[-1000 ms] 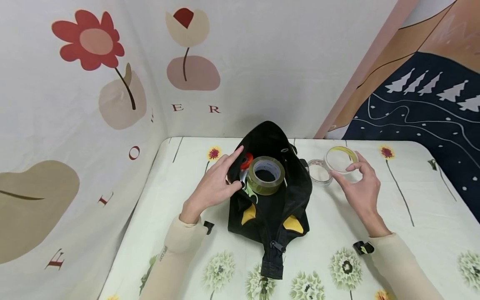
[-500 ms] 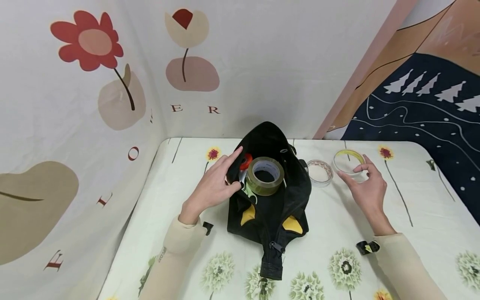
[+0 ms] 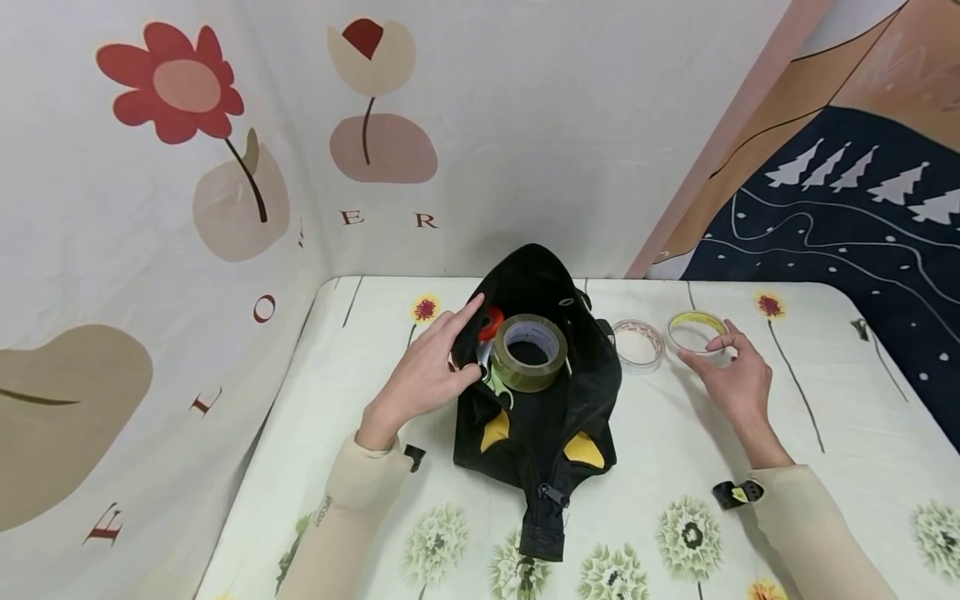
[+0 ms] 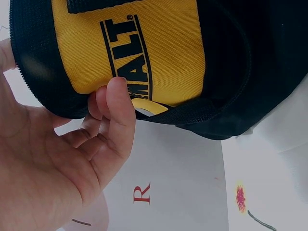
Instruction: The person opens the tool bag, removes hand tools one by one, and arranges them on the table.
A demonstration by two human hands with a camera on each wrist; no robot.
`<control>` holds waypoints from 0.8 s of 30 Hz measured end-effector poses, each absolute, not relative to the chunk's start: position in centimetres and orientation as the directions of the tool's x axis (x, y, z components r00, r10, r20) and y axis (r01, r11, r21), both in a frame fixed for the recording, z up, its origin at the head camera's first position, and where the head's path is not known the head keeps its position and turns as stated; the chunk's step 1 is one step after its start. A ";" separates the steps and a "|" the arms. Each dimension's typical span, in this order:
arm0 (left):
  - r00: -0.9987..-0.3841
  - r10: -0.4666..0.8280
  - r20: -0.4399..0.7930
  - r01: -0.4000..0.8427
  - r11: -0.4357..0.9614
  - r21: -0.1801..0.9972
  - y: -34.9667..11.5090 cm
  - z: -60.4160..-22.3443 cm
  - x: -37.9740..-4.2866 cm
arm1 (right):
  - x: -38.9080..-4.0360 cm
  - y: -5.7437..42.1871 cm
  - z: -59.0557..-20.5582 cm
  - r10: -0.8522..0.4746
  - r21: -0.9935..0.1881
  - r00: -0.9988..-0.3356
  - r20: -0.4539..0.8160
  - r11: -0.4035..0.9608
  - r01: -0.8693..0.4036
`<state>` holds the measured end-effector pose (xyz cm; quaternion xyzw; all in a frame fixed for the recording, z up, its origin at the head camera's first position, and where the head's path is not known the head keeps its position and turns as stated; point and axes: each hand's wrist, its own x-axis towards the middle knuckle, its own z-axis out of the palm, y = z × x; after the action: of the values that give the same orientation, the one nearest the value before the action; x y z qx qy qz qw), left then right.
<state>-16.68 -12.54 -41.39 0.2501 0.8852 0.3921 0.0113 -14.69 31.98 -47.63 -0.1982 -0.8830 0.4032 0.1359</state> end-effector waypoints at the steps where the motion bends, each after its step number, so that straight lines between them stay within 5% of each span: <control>1: -0.874 0.452 0.178 0.435 0.568 0.699 -12.5 -41.4 -16.7 | -14.7 32.0 -47.7 0.458 -0.766 -0.886 0.075 0.595 0.243; 24: -0.885 0.441 0.147 0.407 0.582 0.704 -12.5 -41.2 -16.6 | -14.7 33.0 -48.6 0.341 -0.615 -0.938 -0.056 0.728 0.301</control>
<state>-16.55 -12.54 -41.17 0.2385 0.8890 0.3903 0.0219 -14.68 33.01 -48.59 -0.1727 -0.9291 0.3255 0.0306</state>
